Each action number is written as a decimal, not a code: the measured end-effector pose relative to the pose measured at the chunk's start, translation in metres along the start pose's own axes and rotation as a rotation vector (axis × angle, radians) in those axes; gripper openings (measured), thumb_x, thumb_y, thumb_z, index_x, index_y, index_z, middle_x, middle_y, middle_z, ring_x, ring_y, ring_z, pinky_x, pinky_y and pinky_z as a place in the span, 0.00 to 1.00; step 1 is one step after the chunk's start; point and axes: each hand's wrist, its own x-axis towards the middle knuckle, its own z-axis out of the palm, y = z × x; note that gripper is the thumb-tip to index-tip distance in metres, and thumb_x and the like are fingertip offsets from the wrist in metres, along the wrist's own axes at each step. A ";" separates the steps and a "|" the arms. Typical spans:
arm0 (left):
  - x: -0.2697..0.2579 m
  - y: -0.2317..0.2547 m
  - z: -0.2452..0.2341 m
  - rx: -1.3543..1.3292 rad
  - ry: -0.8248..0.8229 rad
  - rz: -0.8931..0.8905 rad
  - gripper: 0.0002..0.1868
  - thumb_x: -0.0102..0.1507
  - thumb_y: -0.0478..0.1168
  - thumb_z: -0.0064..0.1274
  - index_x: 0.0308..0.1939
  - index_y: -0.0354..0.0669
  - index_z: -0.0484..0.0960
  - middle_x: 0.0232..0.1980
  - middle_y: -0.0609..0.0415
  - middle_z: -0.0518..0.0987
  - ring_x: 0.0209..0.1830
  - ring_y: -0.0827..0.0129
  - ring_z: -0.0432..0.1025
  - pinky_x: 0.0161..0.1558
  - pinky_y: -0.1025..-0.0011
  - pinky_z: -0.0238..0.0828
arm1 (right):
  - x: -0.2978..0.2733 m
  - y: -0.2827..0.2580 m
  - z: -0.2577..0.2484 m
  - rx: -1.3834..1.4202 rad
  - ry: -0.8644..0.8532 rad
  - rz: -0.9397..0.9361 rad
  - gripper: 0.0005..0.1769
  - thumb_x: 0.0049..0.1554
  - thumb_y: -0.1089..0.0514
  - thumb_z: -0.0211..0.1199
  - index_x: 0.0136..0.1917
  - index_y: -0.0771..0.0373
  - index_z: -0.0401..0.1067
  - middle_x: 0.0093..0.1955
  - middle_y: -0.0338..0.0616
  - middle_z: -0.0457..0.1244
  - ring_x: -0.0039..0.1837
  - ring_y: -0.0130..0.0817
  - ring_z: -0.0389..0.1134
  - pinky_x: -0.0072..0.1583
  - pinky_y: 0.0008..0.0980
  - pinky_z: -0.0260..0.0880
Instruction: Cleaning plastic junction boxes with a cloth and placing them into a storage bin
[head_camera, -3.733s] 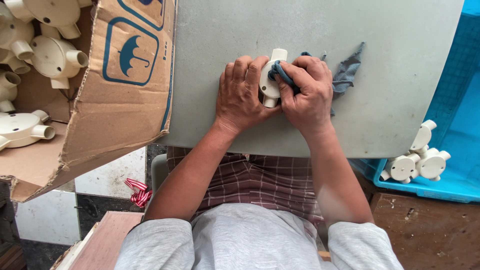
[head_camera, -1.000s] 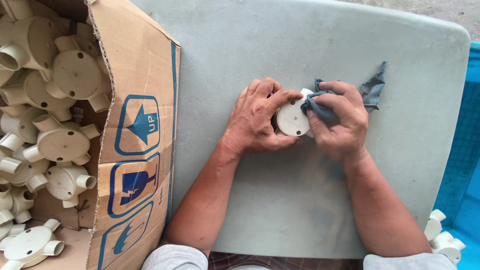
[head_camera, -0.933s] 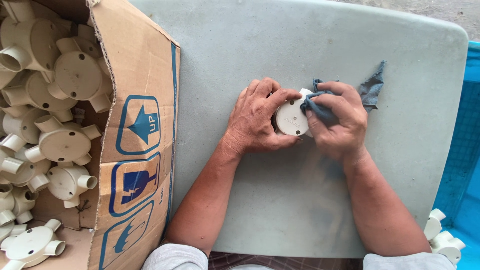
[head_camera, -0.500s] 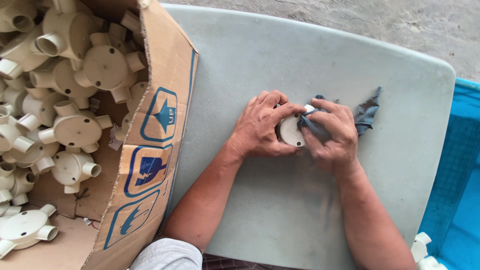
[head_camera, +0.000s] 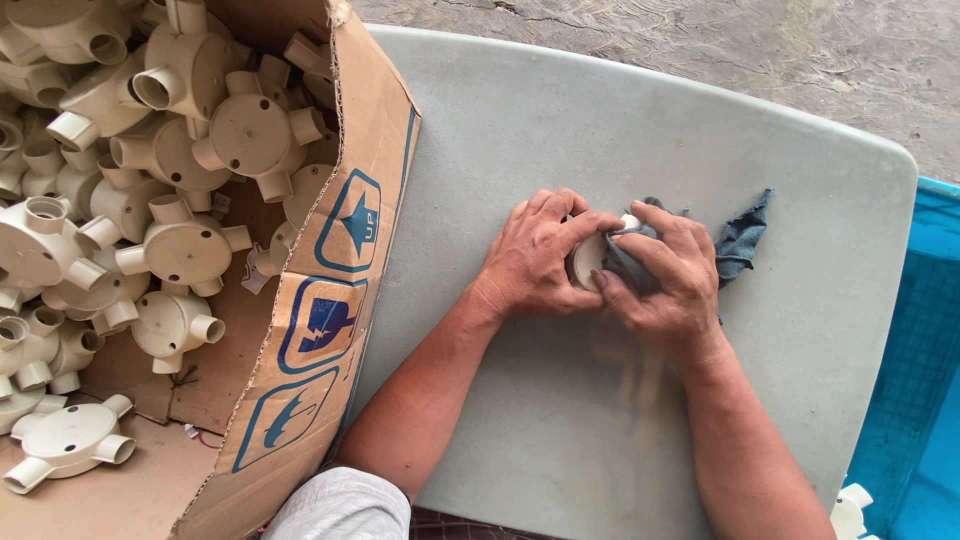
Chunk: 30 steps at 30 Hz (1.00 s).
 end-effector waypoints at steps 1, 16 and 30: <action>0.000 0.000 0.001 -0.001 0.000 0.000 0.26 0.37 0.54 0.50 0.39 0.58 0.71 0.33 0.59 0.64 0.33 0.66 0.62 0.37 0.67 0.60 | 0.000 0.001 -0.001 0.000 -0.001 0.000 0.14 0.41 0.52 0.61 0.41 0.58 0.68 0.52 0.54 0.58 0.51 0.46 0.60 0.53 0.38 0.54; 0.001 0.001 -0.017 -0.053 -0.178 0.029 0.38 0.31 0.54 0.53 0.47 0.57 0.66 0.40 0.57 0.64 0.44 0.63 0.60 0.46 0.65 0.56 | 0.000 -0.008 0.002 -0.085 0.007 0.057 0.25 0.34 0.42 0.67 0.42 0.55 0.68 0.50 0.47 0.58 0.50 0.44 0.59 0.53 0.36 0.54; -0.001 -0.005 -0.004 -0.295 0.043 0.017 0.22 0.46 0.60 0.48 0.38 0.56 0.72 0.32 0.59 0.69 0.35 0.65 0.65 0.41 0.68 0.59 | -0.004 -0.004 0.007 -0.092 0.073 -0.108 0.16 0.35 0.51 0.68 0.36 0.56 0.69 0.51 0.49 0.58 0.49 0.47 0.59 0.51 0.38 0.56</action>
